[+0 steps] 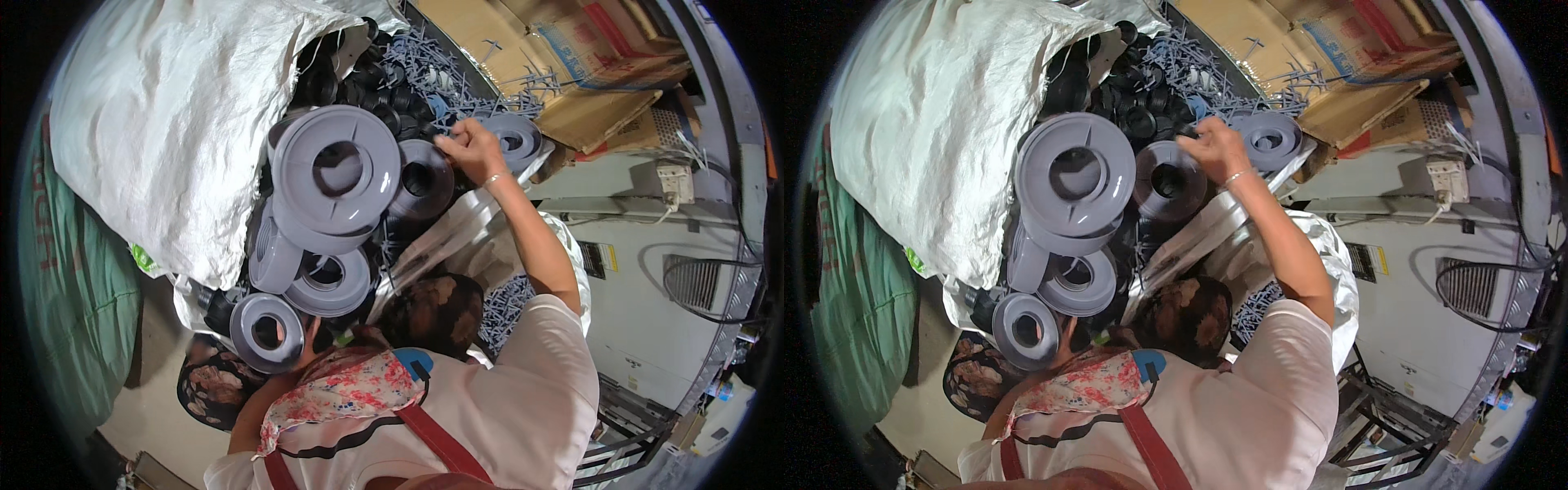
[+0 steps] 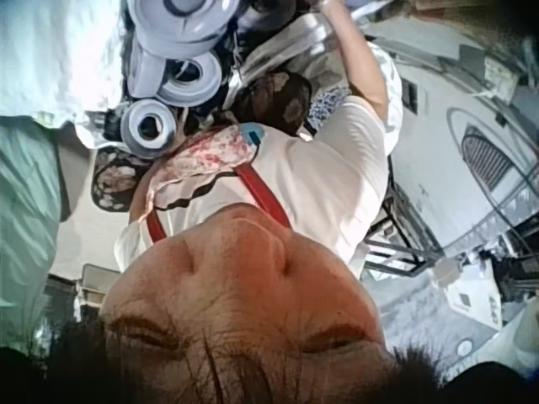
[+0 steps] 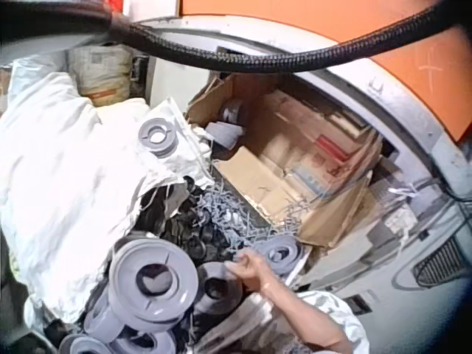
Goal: The person picks up grey plastic wheels from a large sack, inserts black plastic centers into them, and stacks the assembled parts on the floor.
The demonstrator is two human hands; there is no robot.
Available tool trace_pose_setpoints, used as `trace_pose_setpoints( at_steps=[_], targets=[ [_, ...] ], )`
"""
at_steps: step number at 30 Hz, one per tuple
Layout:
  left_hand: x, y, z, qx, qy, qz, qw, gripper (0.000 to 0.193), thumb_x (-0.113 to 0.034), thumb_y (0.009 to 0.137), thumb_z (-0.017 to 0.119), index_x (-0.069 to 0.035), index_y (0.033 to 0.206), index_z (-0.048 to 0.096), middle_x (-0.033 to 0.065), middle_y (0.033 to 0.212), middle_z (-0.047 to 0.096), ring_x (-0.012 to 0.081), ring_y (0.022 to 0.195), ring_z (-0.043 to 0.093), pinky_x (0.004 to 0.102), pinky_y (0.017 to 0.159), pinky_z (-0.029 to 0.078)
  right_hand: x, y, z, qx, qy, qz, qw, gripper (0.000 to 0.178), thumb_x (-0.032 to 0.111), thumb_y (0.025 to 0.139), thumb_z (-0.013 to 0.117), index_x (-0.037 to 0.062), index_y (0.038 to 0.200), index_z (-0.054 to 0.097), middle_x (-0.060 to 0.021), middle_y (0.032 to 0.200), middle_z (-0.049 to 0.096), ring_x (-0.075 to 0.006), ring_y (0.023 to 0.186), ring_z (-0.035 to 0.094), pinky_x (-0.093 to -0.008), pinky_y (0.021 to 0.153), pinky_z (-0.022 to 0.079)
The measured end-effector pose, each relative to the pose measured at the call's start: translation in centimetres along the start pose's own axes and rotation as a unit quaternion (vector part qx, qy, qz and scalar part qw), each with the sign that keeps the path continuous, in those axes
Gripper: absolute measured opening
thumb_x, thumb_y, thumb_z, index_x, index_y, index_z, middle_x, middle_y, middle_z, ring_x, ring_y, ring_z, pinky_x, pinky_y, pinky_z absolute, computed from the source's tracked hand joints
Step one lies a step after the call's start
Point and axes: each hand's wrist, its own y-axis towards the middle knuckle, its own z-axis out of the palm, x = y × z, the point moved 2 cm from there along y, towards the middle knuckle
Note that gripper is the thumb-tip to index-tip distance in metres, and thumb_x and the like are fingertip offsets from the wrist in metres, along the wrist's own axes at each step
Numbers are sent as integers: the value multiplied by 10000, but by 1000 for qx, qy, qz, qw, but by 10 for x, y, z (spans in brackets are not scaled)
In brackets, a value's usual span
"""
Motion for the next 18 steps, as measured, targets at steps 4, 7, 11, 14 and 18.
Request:
trace_pose_setpoints(
  at_steps=[4,7,11,14,18],
  targets=[
    [7,3,17,2,-45,-9,999,778,-515,673,641,-88,1283,415,201,1344,310,369,1267,238,540,1017,169,-85,29,-11,-55,-544,32,837,469,253,719,667,84,1114,477,-163,1077,545,-322,1005,533,-459,769,464],
    [12,-1,31,6,-78,-27,997,780,-514,674,641,-86,1285,412,203,1348,305,368,1270,235,539,1019,166,-105,47,7,-54,-602,97,791,365,237,794,565,90,1121,493,-166,1141,499,-333,1089,472,-499,792,441],
    [16,-12,42,12,-106,-47,993,783,-519,678,631,-90,1293,403,201,1351,306,366,1273,234,541,1021,154,-125,80,32,-132,-633,136,750,326,230,877,390,66,1118,536,-189,1159,472,-400,1077,447,-576,763,416],
    [9,-11,24,13,-69,-36,997,787,-539,689,601,-107,1310,385,189,1349,320,363,1273,241,548,1023,129,-134,88,41,-120,-659,177,721,352,218,875,383,15,1114,544,-200,1115,500,-427,1022,456,-575,752,423],
    [-3,-9,-3,12,-9,-29,999,792,-567,705,560,-129,1334,362,172,1346,339,358,1273,250,558,1025,94,-102,64,26,-136,-582,133,791,412,323,783,558,12,1054,549,-174,1083,541,-377,1029,487,-478,804,452]
  ],
)
